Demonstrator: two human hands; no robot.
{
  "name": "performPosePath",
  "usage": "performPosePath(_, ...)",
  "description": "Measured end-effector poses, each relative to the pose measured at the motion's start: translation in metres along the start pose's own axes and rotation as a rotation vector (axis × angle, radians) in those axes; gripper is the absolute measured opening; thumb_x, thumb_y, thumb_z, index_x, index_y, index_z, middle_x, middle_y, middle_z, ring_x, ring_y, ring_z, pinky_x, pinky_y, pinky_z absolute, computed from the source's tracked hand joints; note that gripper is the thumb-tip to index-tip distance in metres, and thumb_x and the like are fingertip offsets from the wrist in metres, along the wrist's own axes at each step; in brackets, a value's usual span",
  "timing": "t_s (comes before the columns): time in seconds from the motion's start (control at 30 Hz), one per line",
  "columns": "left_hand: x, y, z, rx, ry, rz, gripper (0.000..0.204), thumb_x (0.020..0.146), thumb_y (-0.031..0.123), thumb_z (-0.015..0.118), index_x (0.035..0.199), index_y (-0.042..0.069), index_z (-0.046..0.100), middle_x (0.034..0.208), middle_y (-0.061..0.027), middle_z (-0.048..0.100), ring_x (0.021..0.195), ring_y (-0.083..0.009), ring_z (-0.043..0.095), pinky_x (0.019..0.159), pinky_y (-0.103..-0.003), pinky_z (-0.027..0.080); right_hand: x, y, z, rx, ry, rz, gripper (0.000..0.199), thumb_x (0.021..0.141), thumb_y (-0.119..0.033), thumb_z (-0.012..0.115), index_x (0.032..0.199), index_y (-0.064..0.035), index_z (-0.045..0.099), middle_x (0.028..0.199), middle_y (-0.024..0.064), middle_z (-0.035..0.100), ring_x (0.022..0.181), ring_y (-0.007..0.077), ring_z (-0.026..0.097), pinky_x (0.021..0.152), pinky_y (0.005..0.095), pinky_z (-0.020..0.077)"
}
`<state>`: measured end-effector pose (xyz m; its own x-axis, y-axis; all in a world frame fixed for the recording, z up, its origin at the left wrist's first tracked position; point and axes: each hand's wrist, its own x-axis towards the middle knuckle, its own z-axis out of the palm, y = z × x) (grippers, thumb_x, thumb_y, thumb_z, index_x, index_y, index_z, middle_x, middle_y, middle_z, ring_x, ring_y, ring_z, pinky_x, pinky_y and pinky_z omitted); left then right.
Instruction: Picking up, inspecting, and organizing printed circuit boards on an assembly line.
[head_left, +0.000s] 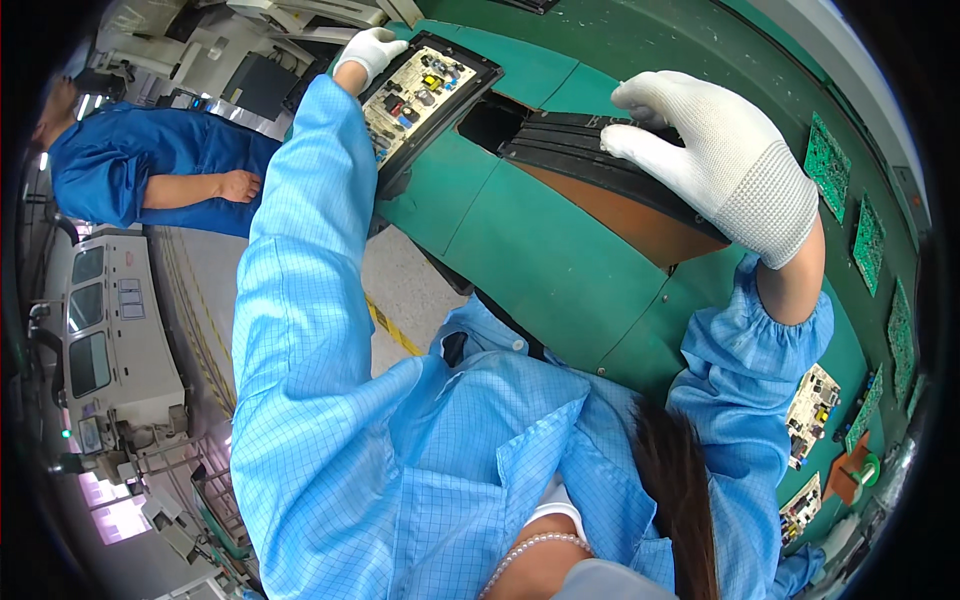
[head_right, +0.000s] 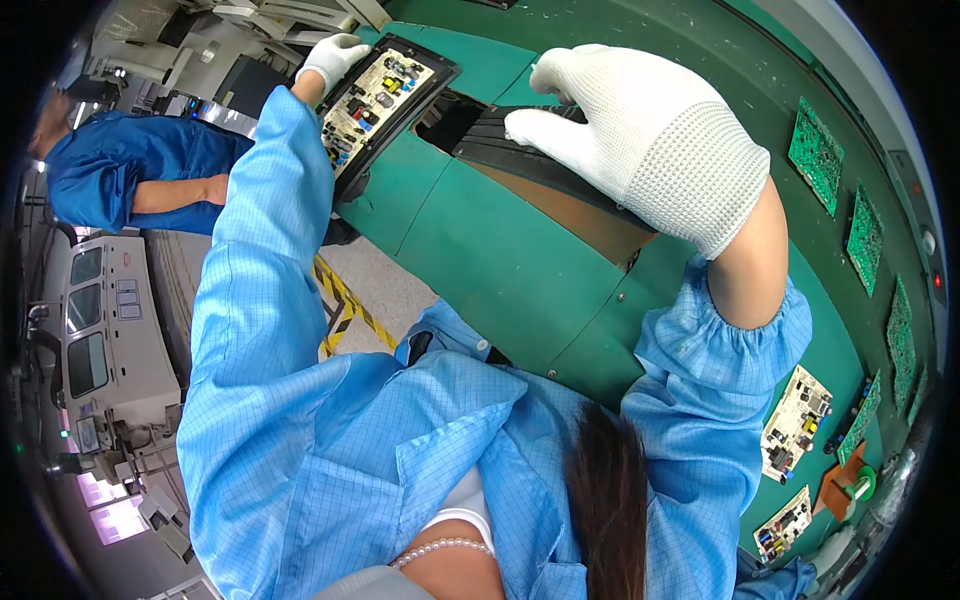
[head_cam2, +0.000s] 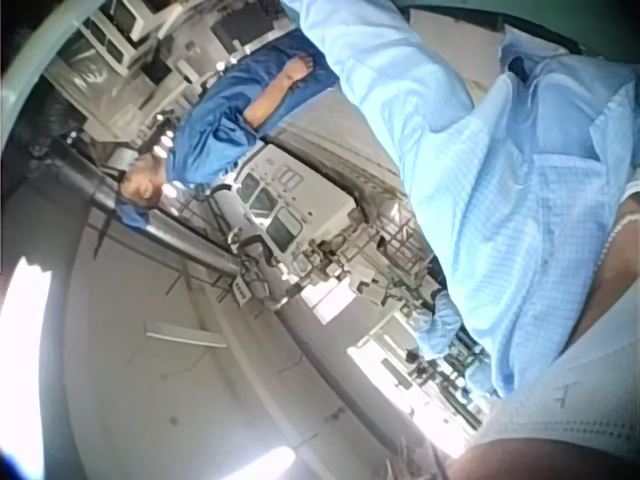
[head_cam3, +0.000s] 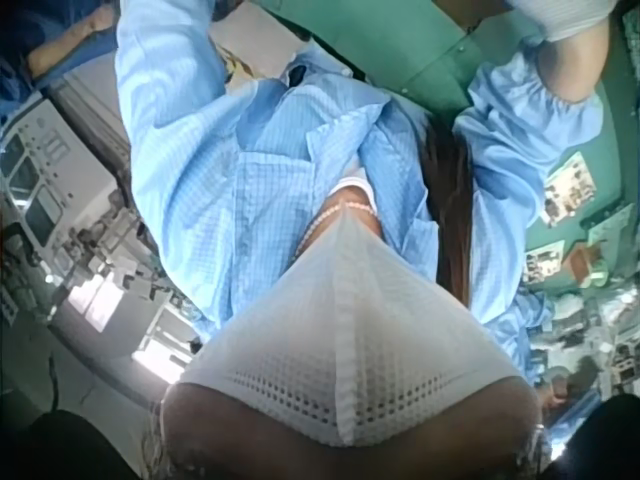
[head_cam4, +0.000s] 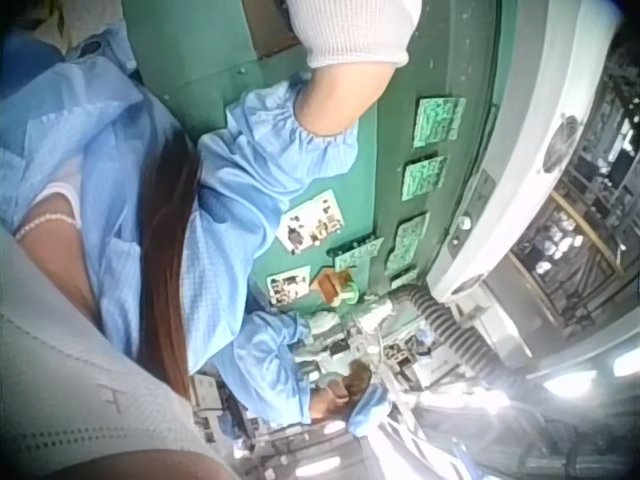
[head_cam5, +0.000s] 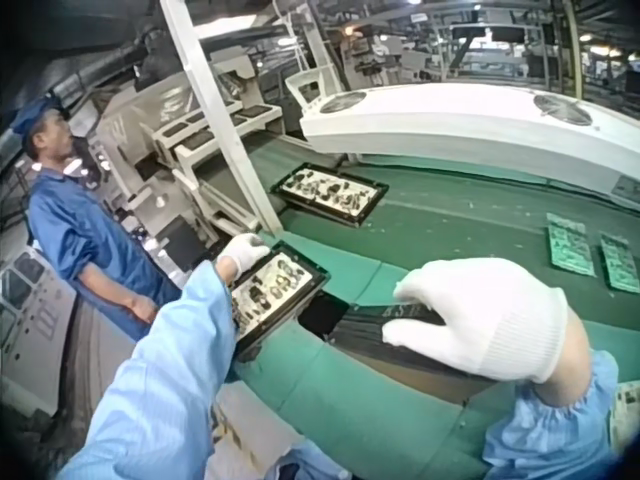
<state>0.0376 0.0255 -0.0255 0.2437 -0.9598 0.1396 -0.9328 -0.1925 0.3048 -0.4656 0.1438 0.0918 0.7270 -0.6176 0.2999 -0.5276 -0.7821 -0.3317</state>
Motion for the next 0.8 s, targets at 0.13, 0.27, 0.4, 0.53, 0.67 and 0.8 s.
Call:
performPosePath(0.13, 0.011, 0.009, 0.019, 0.100, -0.037, -0.003, 0.061, 0.086, 0.050, 0.071, 0.127, 0.005, 0.067, 0.123, -0.0167, 0.069, 0.115, -0.0316, 0.065, 0.100, -0.039, 0.049, -0.001, 0.001, 0.000, -0.001, 0.016, -0.015, 0.040, 0.093, -0.037, 0.066, 0.113, -0.0027, 0.067, 0.099, 0.0165, 0.071, 0.094, 0.0313, 0.071, 0.085, 0.0378, 0.0554)
performPosePath(0.27, 0.020, 0.026, 0.029, 0.274, -0.010, -0.138, 0.048, 0.088, 0.048, 0.070, 0.119, 0.013, 0.072, 0.119, -0.0120, 0.071, 0.111, -0.0323, 0.066, 0.096, -0.042, 0.051, 0.000, 0.002, 0.000, -0.014, 0.006, -0.021, 0.039, 0.093, -0.037, 0.067, 0.113, -0.0027, 0.067, 0.100, 0.0163, 0.071, 0.093, 0.0310, 0.071, 0.084, 0.0376, 0.0555)
performPosePath(0.4, 0.020, 0.032, 0.025, 0.324, 0.049, -0.190, 0.045, 0.089, 0.046, 0.068, 0.119, 0.012, 0.073, 0.118, -0.0117, 0.072, 0.108, -0.0314, 0.068, 0.095, -0.042, 0.052, -0.002, 0.002, 0.000, 0.002, 0.008, -0.016, 0.039, 0.093, -0.036, 0.067, 0.113, -0.0028, 0.067, 0.100, 0.0161, 0.071, 0.092, 0.0307, 0.071, 0.084, 0.0372, 0.0557)
performPosePath(0.53, 0.000, 0.029, 0.014, 0.012, 0.025, -0.001, 0.052, 0.086, 0.045, 0.069, 0.119, 0.005, 0.071, 0.112, -0.0181, 0.072, 0.102, -0.0322, 0.070, 0.092, -0.039, 0.053, -0.001, 0.001, 0.000, -0.019, 0.033, -0.015, 0.038, 0.093, -0.035, 0.067, 0.113, -0.0028, 0.067, 0.099, 0.0161, 0.071, 0.093, 0.0301, 0.071, 0.084, 0.0366, 0.0557)
performPosePath(0.67, -0.016, 0.037, 0.015, 0.023, -0.023, 0.337, 0.053, 0.085, 0.046, 0.071, 0.120, 0.006, 0.070, 0.117, -0.0177, 0.071, 0.108, -0.0322, 0.067, 0.095, -0.038, 0.051, 0.000, -0.001, 0.000, -0.029, -0.013, -0.007, 0.039, 0.092, -0.035, 0.068, 0.113, -0.0025, 0.067, 0.099, 0.0163, 0.071, 0.093, 0.0296, 0.071, 0.084, 0.0368, 0.0557)
performPosePath(0.8, -0.008, 0.056, 0.009, 0.170, -0.123, 0.181, 0.044, 0.087, 0.043, 0.071, 0.116, 0.010, 0.074, 0.110, -0.0147, 0.073, 0.101, -0.0314, 0.069, 0.092, -0.040, 0.052, 0.000, 0.001, 0.000, -0.006, 0.007, -0.009, 0.040, 0.092, -0.035, 0.068, 0.113, -0.0016, 0.067, 0.099, 0.0166, 0.070, 0.093, 0.0293, 0.071, 0.085, 0.0368, 0.0555)
